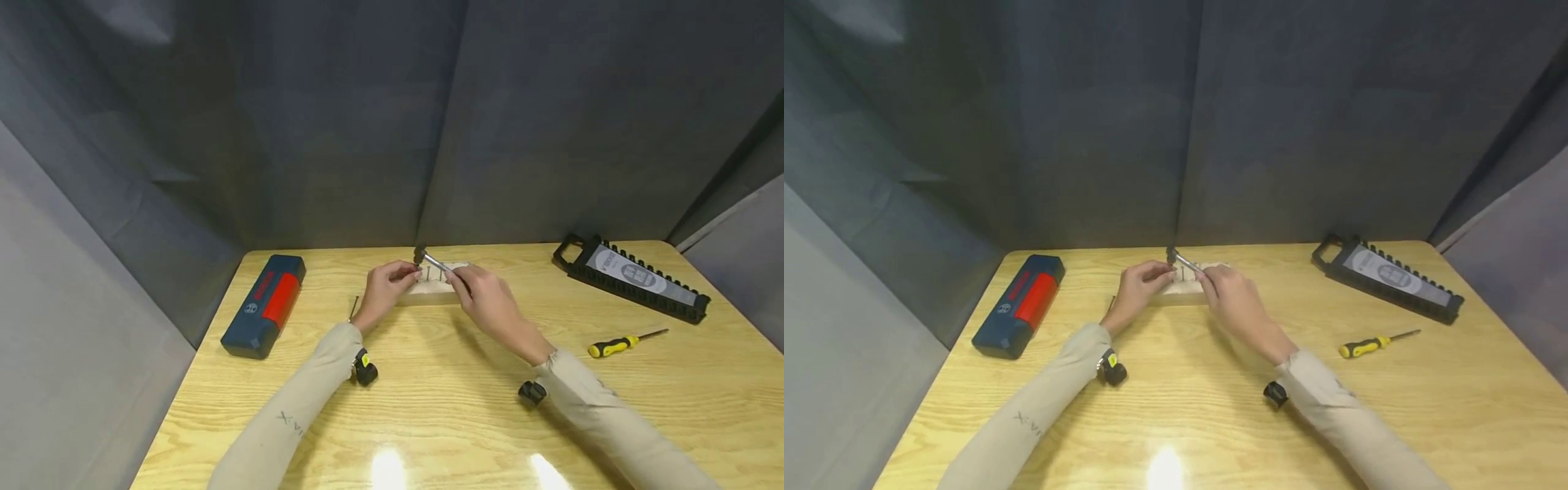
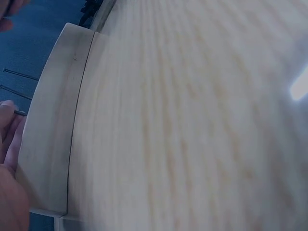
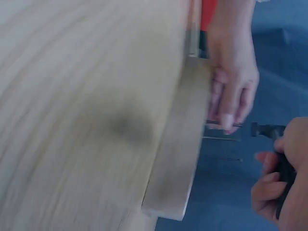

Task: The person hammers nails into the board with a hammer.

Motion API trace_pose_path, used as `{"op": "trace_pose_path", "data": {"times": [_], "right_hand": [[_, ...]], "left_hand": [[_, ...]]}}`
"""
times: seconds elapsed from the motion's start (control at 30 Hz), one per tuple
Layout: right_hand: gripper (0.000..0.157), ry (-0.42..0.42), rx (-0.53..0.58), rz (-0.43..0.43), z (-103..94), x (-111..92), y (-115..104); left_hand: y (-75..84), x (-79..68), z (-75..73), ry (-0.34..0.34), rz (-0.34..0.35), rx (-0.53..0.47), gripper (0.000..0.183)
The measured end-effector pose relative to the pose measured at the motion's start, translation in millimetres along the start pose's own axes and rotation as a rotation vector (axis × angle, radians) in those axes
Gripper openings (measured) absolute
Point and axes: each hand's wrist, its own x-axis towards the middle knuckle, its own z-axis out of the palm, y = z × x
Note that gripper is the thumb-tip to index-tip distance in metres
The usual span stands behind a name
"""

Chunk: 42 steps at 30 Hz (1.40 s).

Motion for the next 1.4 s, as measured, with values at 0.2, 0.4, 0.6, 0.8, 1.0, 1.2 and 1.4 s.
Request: {"op": "trace_pose_path", "data": {"times": [0.2,0.4,0.6,0.8,1.0,1.2,1.4], "right_hand": [[0.013,0.164,0.075,0.0,-7.1,0,3],[0.016,0.028,-0.054,-0.028,-0.1,-3,7],[0.011,0.175,0.012,-0.078,-4.9,3,3],[0.017,0.056,-0.035,-0.022,-10.9,6,-4],[0.012,0.152,-0.019,-0.074,-13.5,10,-7],[0.012,0.082,-0.023,-0.03,-8.4,5,-2],[0.014,0.12,0.069,0.007,-9.4,7,1]], "left_hand": [[0.9,-0.5,1.8,-0.008,-0.015,-0.018,0.016],[0.9,-0.2,0.5,-0.009,-0.017,-0.027,0.017],[0.8,-0.4,0.3,-0.011,-0.028,-0.048,0.017],[2.2,1.2,1.4,-0.02,-0.019,-0.036,0.017],[4.6,1.6,0.7,-0.025,-0.018,-0.038,0.017],[3.8,1.7,0.1,-0.032,-0.012,-0.01,0.016],[1.5,1.4,-0.5,-0.021,-0.011,-0.02,0.015]]}}
